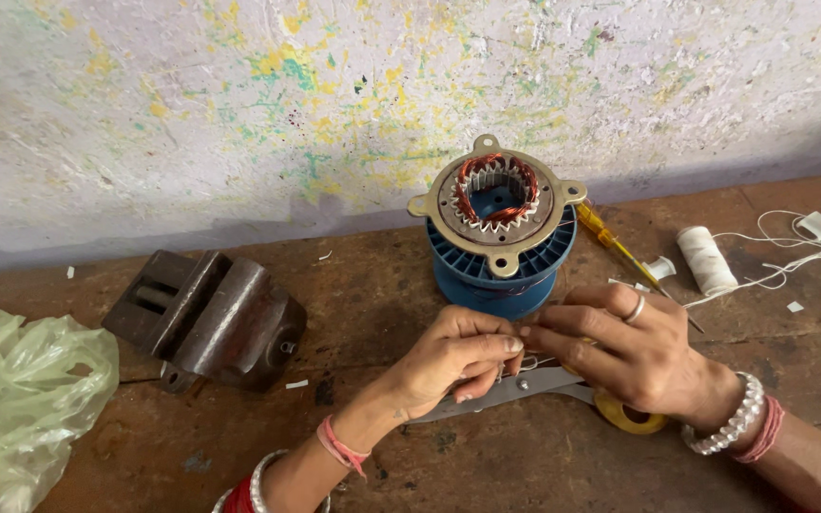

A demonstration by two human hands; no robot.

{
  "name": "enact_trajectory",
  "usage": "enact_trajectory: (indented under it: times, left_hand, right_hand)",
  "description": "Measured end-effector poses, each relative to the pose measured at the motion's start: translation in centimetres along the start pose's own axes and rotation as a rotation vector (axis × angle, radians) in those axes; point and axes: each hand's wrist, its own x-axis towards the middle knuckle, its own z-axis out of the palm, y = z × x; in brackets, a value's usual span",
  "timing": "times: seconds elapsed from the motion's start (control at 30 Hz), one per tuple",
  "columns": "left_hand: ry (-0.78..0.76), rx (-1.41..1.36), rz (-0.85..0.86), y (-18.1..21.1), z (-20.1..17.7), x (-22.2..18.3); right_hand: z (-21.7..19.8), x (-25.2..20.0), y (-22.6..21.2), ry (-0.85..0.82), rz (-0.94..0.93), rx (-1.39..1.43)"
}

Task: The person ties white thread around the copper windings of a blue motor stator to secure them. They use scissors to cut the thread and a yellow-handled tool to adjust the windings. The person works methodically, ensuring the windings are held in place.

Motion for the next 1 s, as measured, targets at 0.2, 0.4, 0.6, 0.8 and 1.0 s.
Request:
enact_trajectory:
  times: [0.2, 0.4, 0.6, 0.8, 1.0]
  left_hand:
    - [0.295, 0.988, 0.611, 0.3, 1.8, -0.6]
    - [0.289, 1.859, 1.225, 2.1, 1.0, -1.9]
    - [0.409, 1.490, 0.974, 1.6, 1.0, -1.1]
    - [0.283, 0.315, 0.139, 0.2, 0.7, -0.1]
    - [0.325, 0.265, 0.194, 0.0, 0.7, 0.1]
  right_hand:
    - [1.0, -0.4, 0.3, -0.123, 0.113, 0.108]
    - [2.9, -1.6, -0.9, -0.208, 1.071, 1.025]
    - [2.8, -1.1, -0.8, -0.251, 0.986, 0.671]
    - [1.0, -0.1, 0.1, -0.062, 0.167, 0.217]
    - [0.2, 0.1, 0.6, -0.072, 0.056, 0.135]
